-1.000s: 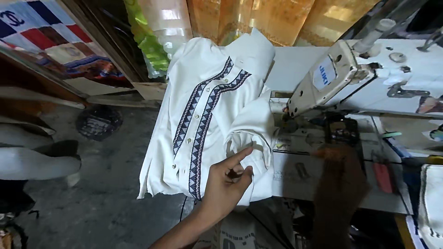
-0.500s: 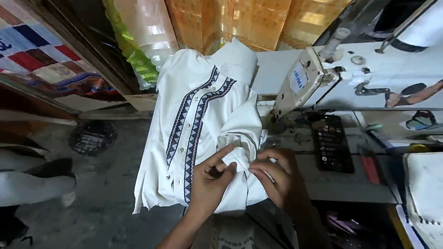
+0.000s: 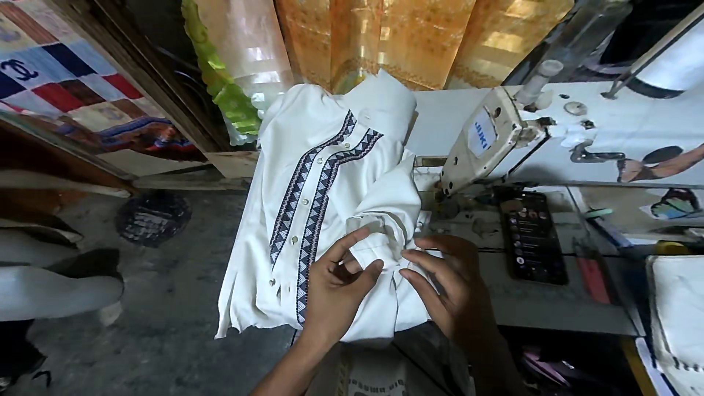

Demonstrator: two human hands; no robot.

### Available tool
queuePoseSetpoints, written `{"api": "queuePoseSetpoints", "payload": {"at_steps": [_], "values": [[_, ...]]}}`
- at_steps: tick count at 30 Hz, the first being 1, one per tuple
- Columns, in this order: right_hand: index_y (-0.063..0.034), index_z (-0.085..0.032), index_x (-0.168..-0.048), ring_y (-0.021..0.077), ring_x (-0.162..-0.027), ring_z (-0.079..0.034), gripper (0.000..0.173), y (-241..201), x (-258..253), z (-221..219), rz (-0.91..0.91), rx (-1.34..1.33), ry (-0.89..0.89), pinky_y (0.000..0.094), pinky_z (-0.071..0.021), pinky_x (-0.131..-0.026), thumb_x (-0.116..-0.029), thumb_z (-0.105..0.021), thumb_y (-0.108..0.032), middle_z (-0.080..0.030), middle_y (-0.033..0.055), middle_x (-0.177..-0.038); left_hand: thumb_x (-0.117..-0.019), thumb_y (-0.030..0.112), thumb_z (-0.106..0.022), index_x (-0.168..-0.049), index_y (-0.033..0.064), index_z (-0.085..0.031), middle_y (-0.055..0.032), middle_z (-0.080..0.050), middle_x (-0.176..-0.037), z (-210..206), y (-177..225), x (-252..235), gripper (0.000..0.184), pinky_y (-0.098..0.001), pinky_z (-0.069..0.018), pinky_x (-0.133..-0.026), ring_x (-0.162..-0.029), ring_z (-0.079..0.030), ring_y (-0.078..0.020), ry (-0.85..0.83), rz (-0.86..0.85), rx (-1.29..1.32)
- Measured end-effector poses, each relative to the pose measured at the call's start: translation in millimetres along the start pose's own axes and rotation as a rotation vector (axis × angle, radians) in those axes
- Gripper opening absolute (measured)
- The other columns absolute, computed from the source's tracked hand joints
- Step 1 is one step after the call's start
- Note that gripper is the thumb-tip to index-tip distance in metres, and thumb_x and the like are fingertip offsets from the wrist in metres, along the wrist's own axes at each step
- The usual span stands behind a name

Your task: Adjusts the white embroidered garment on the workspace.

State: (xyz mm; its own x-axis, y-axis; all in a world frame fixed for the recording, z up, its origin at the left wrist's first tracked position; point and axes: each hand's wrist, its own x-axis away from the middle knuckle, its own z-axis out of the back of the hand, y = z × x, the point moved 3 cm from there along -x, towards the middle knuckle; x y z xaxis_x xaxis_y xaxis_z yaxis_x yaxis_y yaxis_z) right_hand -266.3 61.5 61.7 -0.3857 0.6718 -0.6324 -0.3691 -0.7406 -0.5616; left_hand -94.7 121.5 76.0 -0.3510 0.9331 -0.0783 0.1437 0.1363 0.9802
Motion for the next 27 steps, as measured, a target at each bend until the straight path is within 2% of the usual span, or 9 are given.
{"api": "queuePoseSetpoints", "payload": {"at_steps": [4, 8, 10, 12, 14, 16, 21, 24, 27], "values": [[-0.0201, -0.075, -0.109, 0.0184, -0.116, -0.060, 0.019, 2.2, -9.6, -4.4, 0.042, -0.019, -0.040, 0.0392, -0.0435, -0.102, -0.1036, -0.060, -0.030, -0.071, 0.0028, -0.117, -0.0892, -0.010, -0.058, -0.134, -0.0088, -0.055, -0.0028, -0.074, -0.101, 4.6, 1.9, -1.0, 0.045, -0.0262, -0.0610, -0.080, -0.082, -0.070, -0.0069, -0.065, -0.026, -0.018], [-0.0096, -0.072, -0.103, 0.0064, -0.108, -0.061, 0.023, 1.3, -22.8, 0.0, -0.078, -0.243, -0.079, 0.0255, -0.0458, -0.100, -0.1048, -0.054, -0.024, -0.071, 0.0003, -0.102, -0.0884, 0.006, -0.073, -0.134, -0.0061, -0.060, -0.0028, -0.069, -0.108, 16.6, 13.4, -12.9, 0.049, -0.0196, -0.0556, -0.084, -0.092, -0.064, -0.0025, -0.247, -0.195, -0.324], [-0.0061, -0.072, -0.103, 0.0013, -0.104, -0.060, 0.025, 1.1, -26.7, 1.0, -0.114, -0.316, -0.108, 0.0191, -0.0474, -0.095, -0.1049, -0.052, -0.022, -0.070, 0.0014, -0.101, -0.0920, 0.026, -0.076, -0.122, 0.0097, -0.075, -0.0004, -0.064, -0.102, 21.4, 21.1, -22.7, 0.034, -0.0181, -0.0490, -0.081, -0.092, -0.058, -0.0019, -0.256, -0.358, -0.624], [-0.0021, -0.071, -0.105, -0.0022, -0.100, -0.060, 0.026, 0.6, -30.7, 2.5, -0.141, -0.341, -0.137, 0.0146, -0.0479, -0.092, -0.1048, -0.051, -0.019, -0.069, 0.0032, -0.101, -0.0948, 0.030, -0.071, -0.105, 0.0182, -0.081, 0.0003, -0.061, -0.102, 24.1, 28.5, -35.7, 0.018, -0.0235, -0.0471, -0.084, -0.095, -0.055, -0.0058, -0.259, -0.503, -0.747], [0.0011, -0.070, -0.106, -0.0057, -0.096, -0.061, 0.026, 1.0, -34.5, 4.7, -0.179, -0.360, -0.137, 0.0109, -0.0496, -0.088, -0.1040, -0.052, -0.018, -0.068, 0.0035, -0.101, -0.0985, 0.029, -0.067, -0.098, 0.0153, -0.080, -0.0015, -0.061, -0.114, 23.5, 37.1, -47.7, 0.019, -0.0256, -0.0471, -0.093, -0.107, -0.054, -0.0076, -0.355, -0.516, -0.713], [0.0011, -0.069, -0.107, -0.0067, -0.090, -0.060, 0.026, 2.2, -38.0, 6.6, -0.200, -0.360, -0.122, 0.0099, -0.0502, -0.082, -0.1046, -0.052, -0.018, -0.068, 0.0022, -0.099, -0.1023, 0.026, -0.061, -0.098, 0.0065, -0.075, -0.0030, -0.066, -0.115, 19.2, 40.3, -56.2, 0.024, -0.0246, -0.0517, -0.095, -0.109, -0.060, -0.0051, -0.453, -0.457, -0.628], [0.0026, -0.068, -0.109, -0.0008, -0.091, -0.060, 0.033, -9.4, -39.4, 9.0, -0.155, -0.212, 0.086, 0.0126, -0.0490, -0.082, -0.1010, -0.061, -0.029, -0.068, 0.0079, -0.101, -0.1057, 0.027, -0.055, -0.104, 0.0035, -0.073, -0.0026, -0.070, -0.094, 4.8, 33.9, -60.3, 0.030, -0.0310, -0.0500, -0.090, -0.093, -0.063, -0.0052, -0.449, -0.391, -0.557], [-0.0075, -0.063, -0.095, 0.0015, -0.086, -0.059, 0.039, -20.8, -32.8, 4.5, -0.145, -0.133, 0.181, 0.0155, -0.0481, -0.078, -0.0915, -0.074, -0.044, -0.063, 0.0023, -0.089, -0.1041, 0.025, -0.058, -0.097, 0.0042, -0.073, 0.0014, -0.070, -0.090, 0.7, 32.8, -60.8, 0.027, -0.0240, -0.0513, -0.086, -0.089, -0.063, 0.0007, -0.400, -0.416, -0.487], [-0.0056, -0.070, -0.087, 0.0020, -0.076, -0.059, 0.025, -19.9, -31.1, -5.1, -0.217, -0.149, 0.136, 0.0154, -0.0488, -0.071, -0.0933, -0.072, -0.030, -0.065, 0.0023, -0.081, -0.1030, 0.019, -0.059, -0.093, 0.0018, -0.072, 0.0037, -0.068, -0.086, -1.5, 31.2, -60.1, 0.024, -0.0149, -0.0518, -0.076, -0.079, -0.061, 0.0059, -0.393, -0.372, -0.400]]}}
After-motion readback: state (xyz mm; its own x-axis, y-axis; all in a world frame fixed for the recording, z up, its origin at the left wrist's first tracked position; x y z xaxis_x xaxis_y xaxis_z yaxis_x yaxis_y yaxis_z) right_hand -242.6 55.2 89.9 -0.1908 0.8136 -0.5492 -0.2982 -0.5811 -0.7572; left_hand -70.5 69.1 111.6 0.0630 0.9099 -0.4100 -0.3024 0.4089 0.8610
